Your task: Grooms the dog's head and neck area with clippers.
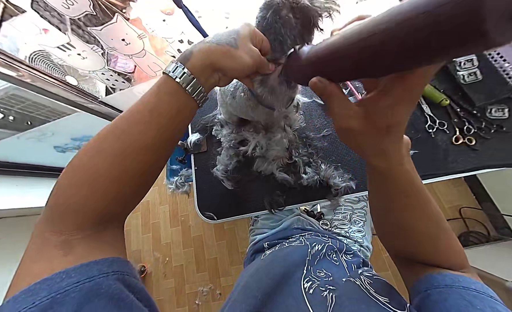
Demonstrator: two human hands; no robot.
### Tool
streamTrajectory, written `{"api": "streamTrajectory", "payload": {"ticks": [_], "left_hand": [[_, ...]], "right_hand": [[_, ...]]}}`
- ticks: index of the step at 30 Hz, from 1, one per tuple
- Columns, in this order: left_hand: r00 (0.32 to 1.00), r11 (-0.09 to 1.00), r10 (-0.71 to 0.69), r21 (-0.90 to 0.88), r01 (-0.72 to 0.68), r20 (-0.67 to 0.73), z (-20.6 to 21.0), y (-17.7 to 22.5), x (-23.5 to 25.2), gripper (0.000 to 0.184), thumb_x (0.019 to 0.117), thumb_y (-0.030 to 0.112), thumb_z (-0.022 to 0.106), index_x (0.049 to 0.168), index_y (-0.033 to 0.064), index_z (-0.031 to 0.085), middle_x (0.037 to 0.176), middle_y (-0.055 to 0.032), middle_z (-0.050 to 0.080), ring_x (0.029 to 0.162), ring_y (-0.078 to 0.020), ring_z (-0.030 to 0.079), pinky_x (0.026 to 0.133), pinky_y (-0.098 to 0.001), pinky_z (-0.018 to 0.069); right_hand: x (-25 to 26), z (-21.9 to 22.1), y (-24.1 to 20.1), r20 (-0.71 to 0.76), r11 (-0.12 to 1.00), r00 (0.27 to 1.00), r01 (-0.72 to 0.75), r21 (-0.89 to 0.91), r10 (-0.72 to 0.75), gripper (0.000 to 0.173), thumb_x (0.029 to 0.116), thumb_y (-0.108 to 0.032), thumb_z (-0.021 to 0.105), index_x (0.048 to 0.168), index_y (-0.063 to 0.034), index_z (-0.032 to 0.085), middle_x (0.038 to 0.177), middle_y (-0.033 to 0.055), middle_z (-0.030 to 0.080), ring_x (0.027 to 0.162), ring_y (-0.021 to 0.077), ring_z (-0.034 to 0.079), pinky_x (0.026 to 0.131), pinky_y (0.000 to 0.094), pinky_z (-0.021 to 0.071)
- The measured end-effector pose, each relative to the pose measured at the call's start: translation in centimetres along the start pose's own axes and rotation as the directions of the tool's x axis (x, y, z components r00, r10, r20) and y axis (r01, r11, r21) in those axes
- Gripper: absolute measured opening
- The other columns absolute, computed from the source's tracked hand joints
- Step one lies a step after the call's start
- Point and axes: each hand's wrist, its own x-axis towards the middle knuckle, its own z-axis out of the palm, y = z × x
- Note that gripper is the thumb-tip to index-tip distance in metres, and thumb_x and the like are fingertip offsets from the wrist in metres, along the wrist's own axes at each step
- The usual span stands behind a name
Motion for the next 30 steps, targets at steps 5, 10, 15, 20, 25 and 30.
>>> {"api": "streamTrajectory", "payload": {"ticks": [5,10,15,20,25,30], "left_hand": [[0.998,0.996,-0.032,-0.088,0.028,-0.045,-0.4,-0.7,-0.5,0.011,0.0960,-0.002,0.054,0.093,0.0068,0.059,0.082,-0.0014,0.067,0.071,-0.0090,0.068,0.067,-0.0270,0.0601],[0.998,0.977,-0.023,-0.214,0.010,-0.058,-0.7,-2.0,-0.6,0.012,0.0972,-0.003,0.053,0.098,0.0076,0.060,0.089,-0.0028,0.069,0.078,-0.0119,0.070,0.069,-0.0303,0.0611],[0.997,0.987,0.043,-0.152,-0.052,-0.061,-0.6,-1.5,-1.6,0.009,0.0994,0.002,0.057,0.098,0.0097,0.062,0.085,0.0031,0.068,0.073,-0.0050,0.067,0.065,-0.0228,0.0580],[0.969,0.964,0.195,0.214,-0.161,-0.150,-1.6,-3.2,-0.7,0.006,0.0945,0.009,0.065,0.093,0.0038,0.067,0.082,-0.0042,0.068,0.071,-0.0085,0.065,0.069,-0.0303,0.0554],[0.912,0.964,0.241,0.189,-0.186,-0.332,-0.4,-4.9,-0.1,0.023,0.0912,0.012,0.069,0.107,-0.0026,0.061,0.097,-0.0128,0.067,0.084,-0.0155,0.066,0.082,-0.0363,0.0564],[0.878,0.957,0.285,0.058,-0.285,-0.385,0.9,-4.4,1.2,0.017,0.0976,0.011,0.060,0.108,-0.0018,0.062,0.097,-0.0101,0.068,0.082,-0.0123,0.069,0.079,-0.0316,0.0597]], "right_hand": [[2.0,1.9,0.4,0.138,0.989,0.990,0.042,-0.145,-0.022,0.063,0.0920,-0.024,0.075,0.132,0.0170,0.046,0.114,0.0213,0.068,0.111,0.0185,0.069,0.094,0.0325,0.0581],[1.4,3.1,0.0,0.250,0.992,0.967,-0.009,-0.125,0.041,0.071,0.0911,-0.022,0.076,0.140,0.0140,0.040,0.119,0.0205,0.066,0.111,0.0181,0.069,0.093,0.0327,0.0598],[-0.7,2.9,-0.5,0.368,0.988,0.925,-0.045,-0.146,0.096,0.070,0.0881,-0.020,0.077,0.142,0.0081,0.043,0.119,0.0184,0.068,0.109,0.0212,0.070,0.093,0.0382,0.0590],[-3.5,-0.3,-1.3,0.267,0.953,0.922,-0.301,0.032,0.282,0.076,0.0889,-0.009,0.077,0.147,0.0042,0.030,0.127,0.0122,0.064,0.115,0.0150,0.067,0.096,0.0339,0.0601],[-5.2,-0.1,-0.2,-0.019,0.927,0.940,-0.332,0.177,0.340,0.084,0.0848,-0.004,0.079,0.147,0.0022,0.023,0.132,0.0137,0.058,0.115,0.0199,0.066,0.091,0.0367,0.0620],[-4.3,1.0,1.5,-0.142,0.938,0.947,-0.250,0.238,0.288,0.082,0.0833,0.001,0.079,0.143,0.0055,0.023,0.126,0.0188,0.060,0.113,0.0263,0.067,0.090,0.0414,0.0623]]}}
